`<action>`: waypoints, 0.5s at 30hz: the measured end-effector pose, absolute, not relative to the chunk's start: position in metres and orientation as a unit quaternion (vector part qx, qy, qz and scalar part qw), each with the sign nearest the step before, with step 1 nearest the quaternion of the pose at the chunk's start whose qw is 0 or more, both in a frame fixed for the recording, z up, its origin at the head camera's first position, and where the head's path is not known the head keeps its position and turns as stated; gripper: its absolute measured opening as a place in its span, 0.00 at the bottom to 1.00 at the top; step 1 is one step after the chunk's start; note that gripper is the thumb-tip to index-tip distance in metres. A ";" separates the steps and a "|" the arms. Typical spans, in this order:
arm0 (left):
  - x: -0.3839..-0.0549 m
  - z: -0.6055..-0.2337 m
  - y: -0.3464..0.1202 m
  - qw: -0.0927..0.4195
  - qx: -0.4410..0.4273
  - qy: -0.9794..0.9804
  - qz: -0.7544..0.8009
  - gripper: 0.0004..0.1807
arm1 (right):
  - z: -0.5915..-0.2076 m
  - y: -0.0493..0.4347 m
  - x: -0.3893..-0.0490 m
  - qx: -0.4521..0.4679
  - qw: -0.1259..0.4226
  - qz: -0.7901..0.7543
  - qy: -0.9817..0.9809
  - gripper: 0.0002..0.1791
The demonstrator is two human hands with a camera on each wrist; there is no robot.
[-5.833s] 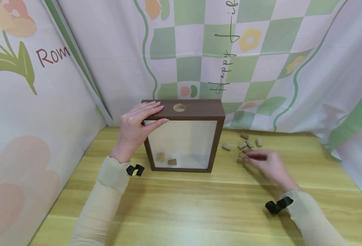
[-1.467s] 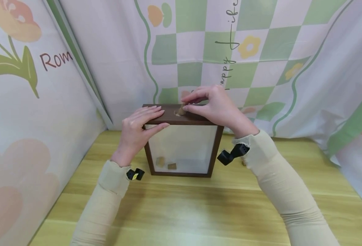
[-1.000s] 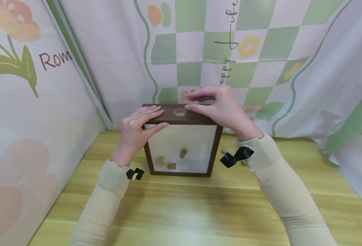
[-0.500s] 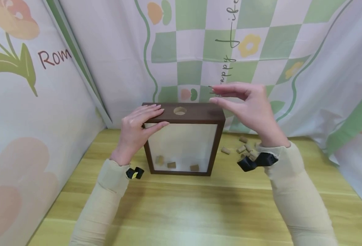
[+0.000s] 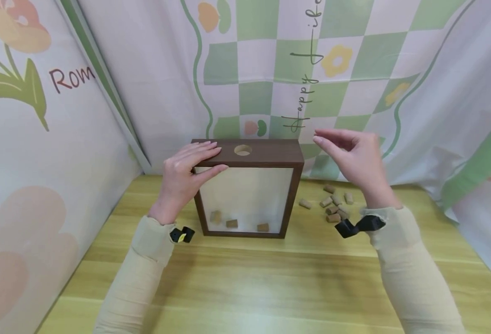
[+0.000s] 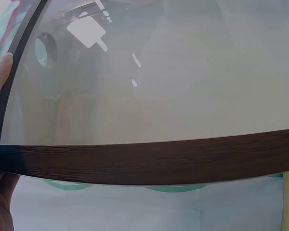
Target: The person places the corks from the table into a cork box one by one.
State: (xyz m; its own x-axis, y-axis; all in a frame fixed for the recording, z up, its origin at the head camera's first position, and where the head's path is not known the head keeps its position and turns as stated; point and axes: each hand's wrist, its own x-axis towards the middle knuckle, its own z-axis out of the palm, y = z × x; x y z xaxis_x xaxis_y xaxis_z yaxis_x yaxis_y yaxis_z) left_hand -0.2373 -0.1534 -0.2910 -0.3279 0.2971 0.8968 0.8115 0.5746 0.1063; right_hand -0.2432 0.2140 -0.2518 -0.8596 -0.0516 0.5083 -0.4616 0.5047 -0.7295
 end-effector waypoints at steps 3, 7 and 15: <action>-0.237 -0.291 -0.153 0.450 -0.364 -0.764 -0.283 0.23 | -0.269 0.222 -0.251 0.134 0.196 0.459 -0.856 0.24; -0.238 -0.291 -0.153 0.450 -0.367 -0.763 -0.285 0.23 | -0.290 0.230 -0.259 0.128 0.177 0.445 -0.868 0.25; -0.240 -0.292 -0.154 0.456 -0.369 -0.757 -0.289 0.23 | -0.331 0.243 -0.277 0.120 0.128 0.442 -0.880 0.28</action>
